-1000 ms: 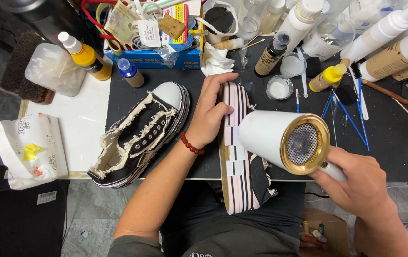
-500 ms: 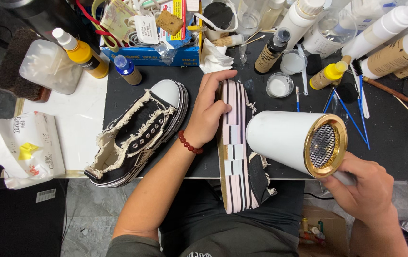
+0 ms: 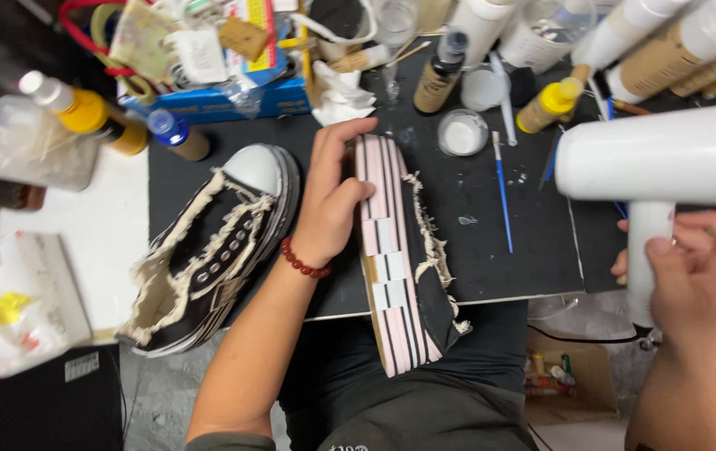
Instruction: The person uses a handheld dryer to heat the sole of a sneaker, then applies a white liquid from a jar to the side of the sole using a small brush, and finally wipes the side of the sole with the brush.
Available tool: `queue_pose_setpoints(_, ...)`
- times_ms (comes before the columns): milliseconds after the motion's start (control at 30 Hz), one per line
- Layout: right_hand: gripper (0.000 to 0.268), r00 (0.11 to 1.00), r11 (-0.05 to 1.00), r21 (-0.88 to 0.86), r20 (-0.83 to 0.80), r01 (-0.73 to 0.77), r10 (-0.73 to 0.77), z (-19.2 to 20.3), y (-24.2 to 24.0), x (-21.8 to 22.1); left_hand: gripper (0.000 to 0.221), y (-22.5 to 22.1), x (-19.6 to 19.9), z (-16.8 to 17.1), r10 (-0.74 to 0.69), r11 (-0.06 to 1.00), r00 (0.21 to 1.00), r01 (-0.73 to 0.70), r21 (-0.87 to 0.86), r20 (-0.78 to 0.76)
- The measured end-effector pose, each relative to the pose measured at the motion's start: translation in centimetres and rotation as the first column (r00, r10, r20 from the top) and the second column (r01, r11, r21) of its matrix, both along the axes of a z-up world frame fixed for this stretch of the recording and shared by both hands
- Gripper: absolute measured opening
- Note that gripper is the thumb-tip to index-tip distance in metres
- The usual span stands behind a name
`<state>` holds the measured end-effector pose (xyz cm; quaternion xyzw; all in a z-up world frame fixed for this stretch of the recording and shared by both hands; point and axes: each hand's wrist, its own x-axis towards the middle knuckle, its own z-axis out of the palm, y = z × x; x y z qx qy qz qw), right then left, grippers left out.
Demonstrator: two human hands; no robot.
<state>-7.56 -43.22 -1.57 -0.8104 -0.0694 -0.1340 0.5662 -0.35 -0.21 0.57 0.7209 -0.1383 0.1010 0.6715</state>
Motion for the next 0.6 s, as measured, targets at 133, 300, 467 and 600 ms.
queue_pose_setpoints(133,0.051,0.991,0.991,-0.044,-0.047,0.122,-0.124,-0.9,-2.4,-0.2,0.06,-0.2,0.1,0.0,0.007,0.996,0.999,-0.011,0.094,0.047)
queue_pose_setpoints(300,0.047,0.937,0.92,-0.236,-0.086,0.312,-0.339,-2.1,-3.3,-0.5,0.066,-0.7,0.5,-0.3,-0.027,0.999,0.999,0.027,-0.021,-0.027)
queue_pose_setpoints(467,0.047,0.941,0.947,-0.045,-0.114,0.317,-0.32,-2.6,-3.5,0.2,0.071,-0.4,0.6,-0.4,-0.053,0.996,0.994,0.044,-0.083,-0.099)
queue_pose_setpoints(600,0.044,0.926,0.925,-0.085,-0.05,0.369,-0.374,-2.3,-4.5,0.0,0.071,-0.6,0.6,-0.1,-0.08,0.993,0.991,0.07,-0.095,-0.109)
